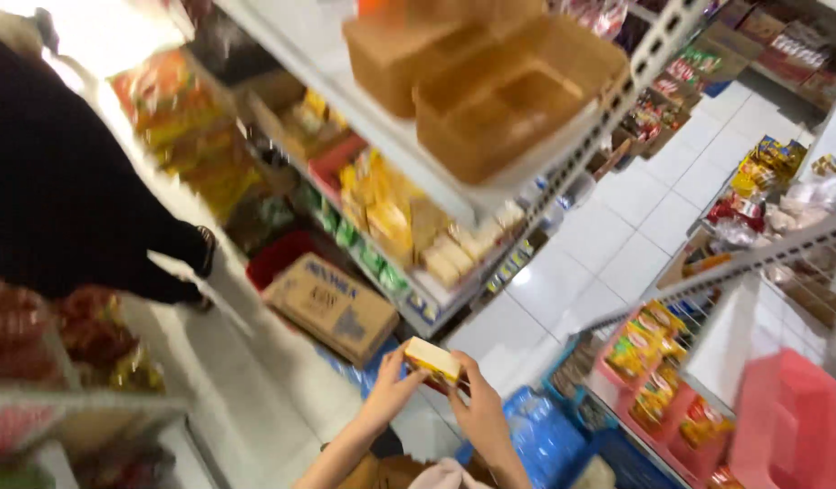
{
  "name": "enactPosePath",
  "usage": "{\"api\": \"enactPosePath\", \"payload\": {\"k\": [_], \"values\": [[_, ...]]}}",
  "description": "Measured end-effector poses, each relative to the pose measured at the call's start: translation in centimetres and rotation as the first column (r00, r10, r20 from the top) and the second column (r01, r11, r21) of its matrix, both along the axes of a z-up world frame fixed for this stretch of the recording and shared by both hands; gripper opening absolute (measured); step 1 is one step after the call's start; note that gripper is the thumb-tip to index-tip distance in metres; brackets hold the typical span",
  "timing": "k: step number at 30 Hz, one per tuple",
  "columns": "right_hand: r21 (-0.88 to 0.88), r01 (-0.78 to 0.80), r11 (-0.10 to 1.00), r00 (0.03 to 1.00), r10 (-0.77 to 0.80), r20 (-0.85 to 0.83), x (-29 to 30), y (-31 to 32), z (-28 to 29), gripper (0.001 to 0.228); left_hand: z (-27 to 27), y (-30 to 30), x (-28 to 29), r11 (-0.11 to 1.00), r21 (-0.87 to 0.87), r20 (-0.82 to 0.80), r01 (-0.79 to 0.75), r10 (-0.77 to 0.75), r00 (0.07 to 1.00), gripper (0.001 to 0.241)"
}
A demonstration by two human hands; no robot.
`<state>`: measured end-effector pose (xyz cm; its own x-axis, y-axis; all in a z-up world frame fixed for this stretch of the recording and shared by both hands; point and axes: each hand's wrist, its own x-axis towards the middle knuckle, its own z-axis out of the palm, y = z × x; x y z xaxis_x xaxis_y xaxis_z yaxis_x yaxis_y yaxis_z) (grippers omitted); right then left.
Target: The person restocks grocery store shelves by taking packaged sauces, seasonings, and cheese boxes from a shopping basket and arranging them onto the shelves by hand.
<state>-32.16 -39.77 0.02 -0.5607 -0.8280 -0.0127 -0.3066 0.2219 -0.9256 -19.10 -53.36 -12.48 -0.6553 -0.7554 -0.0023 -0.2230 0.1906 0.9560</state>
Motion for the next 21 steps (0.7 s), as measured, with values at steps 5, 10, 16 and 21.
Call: {"api": "enactPosePath", "payload": {"k": [5,10,16,21], "values": [[-0.073,0.263,0.962,0.933,-0.273,-0.236,-3.1,-9.6,-4.7,0.045,0.7,-9.5,-5.4,0.81,0.536,-0.23,0.236,-0.129,0.965,0.067],[-0.072,0.509,0.858,0.797,-0.501,-0.338,-5.1,-13.9,-7.8,0.052,-3.0,-13.7,-9.0,0.64,0.595,-0.497,0.485,-0.18,0.849,0.066],[-0.058,0.629,0.775,0.766,-0.631,-0.122,-3.3,-16.3,-9.9,0.048,-5.5,-14.3,-9.8,0.708,0.593,-0.35,0.384,-0.203,0.915,0.085],[-0.12,0.638,0.761,0.751,-0.649,-0.12,-2.7,-17.2,-11.1,0.047,-5.1,-14.4,-10.4,0.707,0.63,-0.351,0.32,-0.108,0.93,0.091]]}}
